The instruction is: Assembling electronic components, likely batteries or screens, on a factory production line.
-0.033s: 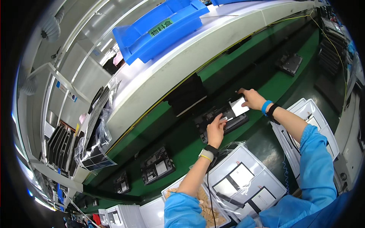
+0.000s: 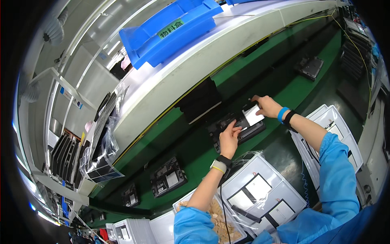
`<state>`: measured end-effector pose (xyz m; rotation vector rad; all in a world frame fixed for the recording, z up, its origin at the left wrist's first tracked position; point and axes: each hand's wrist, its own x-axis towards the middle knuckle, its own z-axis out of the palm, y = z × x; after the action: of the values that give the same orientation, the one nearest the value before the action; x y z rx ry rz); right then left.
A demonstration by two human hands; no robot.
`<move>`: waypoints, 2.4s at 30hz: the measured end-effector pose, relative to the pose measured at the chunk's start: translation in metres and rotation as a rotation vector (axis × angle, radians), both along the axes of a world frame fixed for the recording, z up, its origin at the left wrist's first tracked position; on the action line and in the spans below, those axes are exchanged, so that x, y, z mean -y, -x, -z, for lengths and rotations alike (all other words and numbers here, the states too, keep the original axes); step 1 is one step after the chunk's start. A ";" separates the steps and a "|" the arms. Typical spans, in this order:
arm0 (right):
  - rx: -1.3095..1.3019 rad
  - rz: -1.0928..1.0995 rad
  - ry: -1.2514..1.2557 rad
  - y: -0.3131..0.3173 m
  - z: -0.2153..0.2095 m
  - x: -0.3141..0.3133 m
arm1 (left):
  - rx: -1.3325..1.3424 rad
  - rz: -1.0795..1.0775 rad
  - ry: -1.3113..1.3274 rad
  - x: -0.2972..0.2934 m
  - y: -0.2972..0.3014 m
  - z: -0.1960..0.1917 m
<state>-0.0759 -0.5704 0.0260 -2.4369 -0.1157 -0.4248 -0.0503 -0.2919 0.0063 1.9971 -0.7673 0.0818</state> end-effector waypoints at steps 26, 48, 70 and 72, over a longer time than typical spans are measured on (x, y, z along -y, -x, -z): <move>-0.172 -0.410 0.294 -0.021 0.016 -0.039 | 0.090 0.006 -0.750 -0.055 -0.044 -0.001; 0.197 -0.387 0.525 0.002 0.069 -0.123 | 0.071 0.105 -0.950 -0.103 -0.036 0.030; -0.147 -0.488 -0.080 -0.002 -0.013 -0.155 | 0.319 -0.672 -0.637 -0.534 0.361 0.009; -0.115 -0.486 -0.128 0.010 -0.021 -0.160 | 0.093 -0.784 -0.589 -0.527 0.360 0.021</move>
<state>-0.0855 -0.4103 0.0472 -2.2028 -0.5958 -0.0711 -0.4107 0.2353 -0.0151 2.7747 -0.0002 0.4489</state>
